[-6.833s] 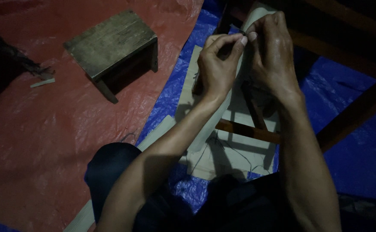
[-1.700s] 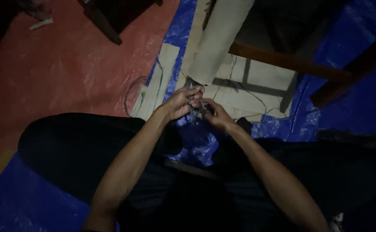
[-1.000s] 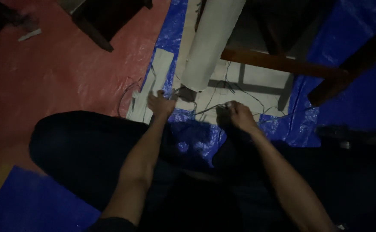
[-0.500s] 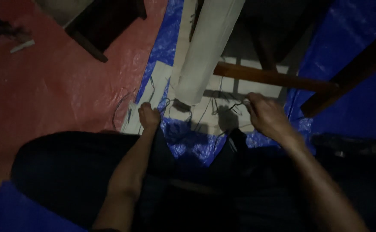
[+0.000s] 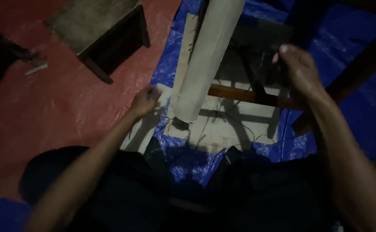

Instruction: Wrapping and tying protective material around the legs of a wooden chair.

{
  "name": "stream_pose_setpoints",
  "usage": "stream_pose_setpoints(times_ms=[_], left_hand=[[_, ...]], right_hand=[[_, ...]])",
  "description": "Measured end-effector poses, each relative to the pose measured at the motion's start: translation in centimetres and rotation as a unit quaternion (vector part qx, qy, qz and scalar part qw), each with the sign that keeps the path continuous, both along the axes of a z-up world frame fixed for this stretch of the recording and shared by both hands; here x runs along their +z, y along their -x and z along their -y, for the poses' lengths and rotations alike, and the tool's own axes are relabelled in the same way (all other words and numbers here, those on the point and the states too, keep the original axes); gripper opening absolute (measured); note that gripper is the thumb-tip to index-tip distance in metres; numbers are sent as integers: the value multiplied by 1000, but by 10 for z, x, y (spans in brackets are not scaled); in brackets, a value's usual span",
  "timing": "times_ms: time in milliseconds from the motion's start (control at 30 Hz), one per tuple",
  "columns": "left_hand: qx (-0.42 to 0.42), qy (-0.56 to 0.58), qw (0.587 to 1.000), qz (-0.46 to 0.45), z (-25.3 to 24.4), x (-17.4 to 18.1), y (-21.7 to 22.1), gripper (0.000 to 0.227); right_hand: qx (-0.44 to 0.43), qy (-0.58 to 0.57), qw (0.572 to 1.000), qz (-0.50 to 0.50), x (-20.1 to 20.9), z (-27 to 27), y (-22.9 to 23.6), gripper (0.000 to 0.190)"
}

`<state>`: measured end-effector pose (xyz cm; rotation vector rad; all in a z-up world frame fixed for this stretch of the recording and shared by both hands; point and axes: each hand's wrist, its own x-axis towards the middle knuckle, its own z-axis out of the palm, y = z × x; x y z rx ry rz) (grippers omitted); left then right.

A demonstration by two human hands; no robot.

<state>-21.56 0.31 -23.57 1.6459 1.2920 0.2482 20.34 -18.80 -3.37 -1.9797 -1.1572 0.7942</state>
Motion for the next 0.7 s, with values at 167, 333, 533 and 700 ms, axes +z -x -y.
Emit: stream_pose_setpoints(times_ms=[167,333,533,700], left_hand=[[-113,-51,989,83,52,126,-60,100],[-103,-247,945,190,88,116,-109,96],[-62,-239,943,221,94,114,-113,82],[-88,-239,944,210,90,108,-110,86]], right_hand=[[0,-96,995,11,11,-25,23,39],[57,-173,980,80,11,-40,26,40],[11,-133,991,2,15,-45,35,39],[24,13,996,88,28,-51,54,36]])
